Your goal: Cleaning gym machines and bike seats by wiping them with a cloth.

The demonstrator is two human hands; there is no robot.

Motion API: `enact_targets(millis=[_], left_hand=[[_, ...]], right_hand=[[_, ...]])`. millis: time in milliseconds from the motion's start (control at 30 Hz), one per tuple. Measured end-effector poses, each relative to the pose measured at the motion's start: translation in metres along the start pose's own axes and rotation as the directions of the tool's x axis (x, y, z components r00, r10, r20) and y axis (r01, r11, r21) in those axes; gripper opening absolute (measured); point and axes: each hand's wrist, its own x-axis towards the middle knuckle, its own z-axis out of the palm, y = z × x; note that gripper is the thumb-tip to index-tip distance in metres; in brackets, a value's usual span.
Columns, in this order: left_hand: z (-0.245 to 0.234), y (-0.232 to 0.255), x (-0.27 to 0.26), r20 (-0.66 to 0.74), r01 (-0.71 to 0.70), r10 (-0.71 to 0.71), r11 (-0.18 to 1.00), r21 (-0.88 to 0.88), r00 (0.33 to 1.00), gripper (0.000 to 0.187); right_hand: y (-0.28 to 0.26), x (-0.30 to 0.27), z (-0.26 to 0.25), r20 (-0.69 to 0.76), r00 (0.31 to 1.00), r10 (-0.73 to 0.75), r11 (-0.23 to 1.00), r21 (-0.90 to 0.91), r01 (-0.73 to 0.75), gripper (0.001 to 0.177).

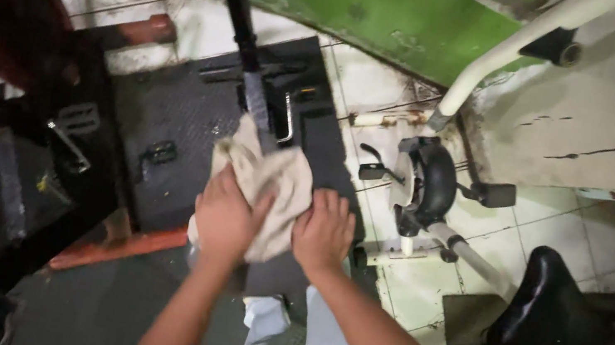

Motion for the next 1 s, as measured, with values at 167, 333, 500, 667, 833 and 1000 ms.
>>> enact_targets(millis=[167, 333, 500, 667, 833, 1000], left_hand=[[-0.012, -0.022, -0.087, -0.116, -0.218, 0.252, 0.944, 0.247, 0.961, 0.098], [-0.014, -0.025, -0.105, 0.003, -0.224, 0.239, 0.904, 0.364, 0.971, 0.107], [-0.011, -0.006, -0.035, -0.053, -0.106, 0.122, 0.965, 0.238, 0.991, 0.089], [0.006, 0.015, 0.037, -0.023, -0.027, 0.029, 0.998, 0.059, 0.999, 0.071], [0.034, -0.017, 0.029, -0.333, -0.401, 0.42, 0.907, 0.129, 0.844, 0.089], [-0.031, -0.046, -0.067, 0.02, -0.441, 0.445, 0.88, 0.174, 0.895, 0.095]], right_hand=[[0.002, -0.003, 0.001, -0.093, 0.995, -0.018, 0.993, 0.113, 0.028, 0.02], [0.002, -0.002, 0.009, -0.16, 0.987, -0.008, 0.987, 0.158, 0.034, 0.021], [0.009, -0.001, 0.017, -0.208, 0.978, -0.001, 0.992, 0.127, 0.028, 0.019], [0.01, 0.008, 0.022, -0.201, 0.979, 0.032, 0.998, 0.062, -0.02, 0.019], [0.01, -0.004, 0.019, -0.084, 0.996, 0.036, 0.997, -0.063, -0.041, 0.017], [0.01, -0.002, 0.019, -0.176, 0.984, 0.016, 0.999, 0.041, -0.009, 0.018]])
